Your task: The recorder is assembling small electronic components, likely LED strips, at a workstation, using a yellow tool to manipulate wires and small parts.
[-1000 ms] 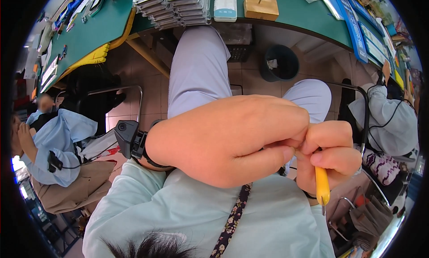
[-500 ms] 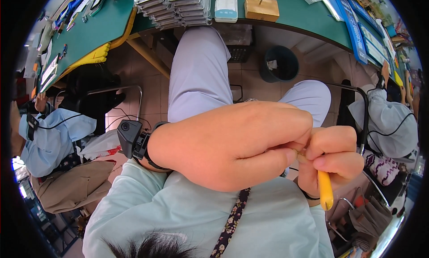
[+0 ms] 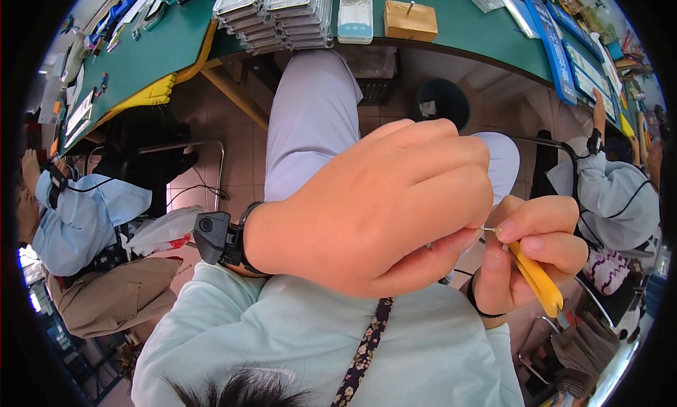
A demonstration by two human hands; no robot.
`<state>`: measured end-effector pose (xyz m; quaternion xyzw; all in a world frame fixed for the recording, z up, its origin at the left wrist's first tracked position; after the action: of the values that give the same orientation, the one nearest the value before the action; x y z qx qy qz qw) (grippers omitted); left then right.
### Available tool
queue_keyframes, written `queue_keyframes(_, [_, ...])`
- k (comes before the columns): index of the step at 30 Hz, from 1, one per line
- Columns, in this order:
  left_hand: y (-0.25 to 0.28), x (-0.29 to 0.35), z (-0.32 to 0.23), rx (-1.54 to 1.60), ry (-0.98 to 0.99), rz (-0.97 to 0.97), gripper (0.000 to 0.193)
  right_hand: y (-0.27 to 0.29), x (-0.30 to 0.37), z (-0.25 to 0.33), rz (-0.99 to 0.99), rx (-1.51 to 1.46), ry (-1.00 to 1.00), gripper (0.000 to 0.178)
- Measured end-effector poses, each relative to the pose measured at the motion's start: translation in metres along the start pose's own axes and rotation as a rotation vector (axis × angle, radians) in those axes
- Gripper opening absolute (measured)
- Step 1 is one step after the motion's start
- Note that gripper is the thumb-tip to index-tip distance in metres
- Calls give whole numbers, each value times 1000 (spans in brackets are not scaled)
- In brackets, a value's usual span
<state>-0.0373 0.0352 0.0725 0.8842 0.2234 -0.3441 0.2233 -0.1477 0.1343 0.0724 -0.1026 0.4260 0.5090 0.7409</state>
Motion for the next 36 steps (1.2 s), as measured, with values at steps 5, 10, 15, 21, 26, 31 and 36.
queue_keyframes(5, [2, -1, -4, -154, -95, -16, 23, 9, 4, -6, -120, -80, 21, 41])
queue_keyframes(10, [2, -1, -8, -282, -171, -54, 27, 8, 8, -8, -148, -93, -54, 39])
queue_keyframes(15, [2, 0, -10, -345, -308, -145, 28, 1, 3, -5, -62, -42, -185, 28])
queue_keyframes(21, [1, -1, -11, -397, -405, -185, 28, -1, -1, -1, -76, -47, -241, 20])
queue_keyframes(26, [-3, -1, -8, -429, -466, -243, 29, 1, -2, -1, -41, -24, -219, 23])
queue_keyframes(31, [-3, 1, -7, -453, -499, -279, 28, 0, -4, 1, -3, 25, -175, 24])
queue_keyframes(36, [-3, -1, -6, -439, -476, -226, 29, 2, -5, 0, 2, 38, -136, 23])
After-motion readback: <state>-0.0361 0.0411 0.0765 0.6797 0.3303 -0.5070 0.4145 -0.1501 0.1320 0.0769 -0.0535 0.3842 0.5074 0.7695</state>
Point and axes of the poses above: each hand's wrist, its own x-axis away from the middle knuckle, its own y-axis out of the back of the hand, z = x × y, the point moved 4 cm from there along -x, towards the middle knuckle, and after that the axes turned 6 degrees about x, right-handed, at the moved point
